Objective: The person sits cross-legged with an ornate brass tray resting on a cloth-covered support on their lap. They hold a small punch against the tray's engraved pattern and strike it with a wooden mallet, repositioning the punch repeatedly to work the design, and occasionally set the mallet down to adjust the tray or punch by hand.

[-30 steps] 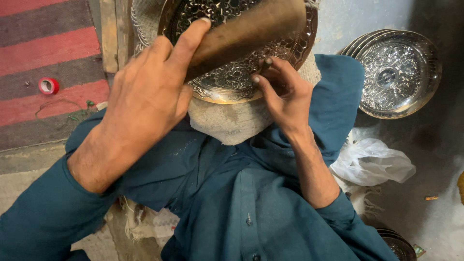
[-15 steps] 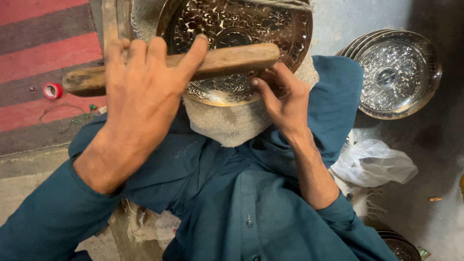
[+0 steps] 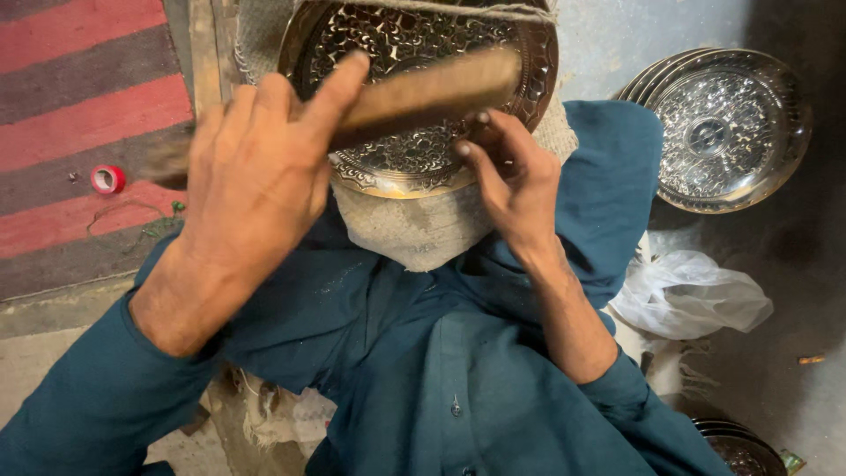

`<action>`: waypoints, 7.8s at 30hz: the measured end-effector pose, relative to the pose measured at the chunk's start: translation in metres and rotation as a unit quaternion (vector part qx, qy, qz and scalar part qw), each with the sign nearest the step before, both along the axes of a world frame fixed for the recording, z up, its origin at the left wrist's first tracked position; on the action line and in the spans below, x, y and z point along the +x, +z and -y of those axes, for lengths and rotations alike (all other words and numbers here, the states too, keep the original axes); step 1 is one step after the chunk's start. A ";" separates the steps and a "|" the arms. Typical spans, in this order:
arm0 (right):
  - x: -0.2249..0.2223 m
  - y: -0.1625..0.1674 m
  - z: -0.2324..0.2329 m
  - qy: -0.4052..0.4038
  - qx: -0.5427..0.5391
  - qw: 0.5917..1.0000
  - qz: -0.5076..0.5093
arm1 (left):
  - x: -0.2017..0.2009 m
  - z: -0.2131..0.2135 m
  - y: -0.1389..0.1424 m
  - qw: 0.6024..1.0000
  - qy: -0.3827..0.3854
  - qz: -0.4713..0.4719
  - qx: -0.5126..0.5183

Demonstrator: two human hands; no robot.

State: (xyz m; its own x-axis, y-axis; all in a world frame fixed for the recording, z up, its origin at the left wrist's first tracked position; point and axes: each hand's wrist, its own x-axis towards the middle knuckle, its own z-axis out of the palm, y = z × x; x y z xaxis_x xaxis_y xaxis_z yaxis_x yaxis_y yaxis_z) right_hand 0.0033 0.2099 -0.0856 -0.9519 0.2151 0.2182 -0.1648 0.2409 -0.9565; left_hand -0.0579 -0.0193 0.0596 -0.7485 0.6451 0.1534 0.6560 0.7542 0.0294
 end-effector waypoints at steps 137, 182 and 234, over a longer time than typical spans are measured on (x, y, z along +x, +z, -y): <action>-0.004 0.002 -0.020 0.026 0.098 0.994 -0.026 | 0.011 -0.003 -0.017 0.998 0.012 -0.065 0.003; -0.002 0.004 -0.016 0.013 0.055 0.998 0.038 | 0.012 -0.008 -0.002 0.997 0.029 -0.071 -0.007; -0.008 0.006 -0.028 0.038 0.094 0.995 -0.023 | 0.018 -0.009 -0.016 0.995 0.031 -0.090 -0.022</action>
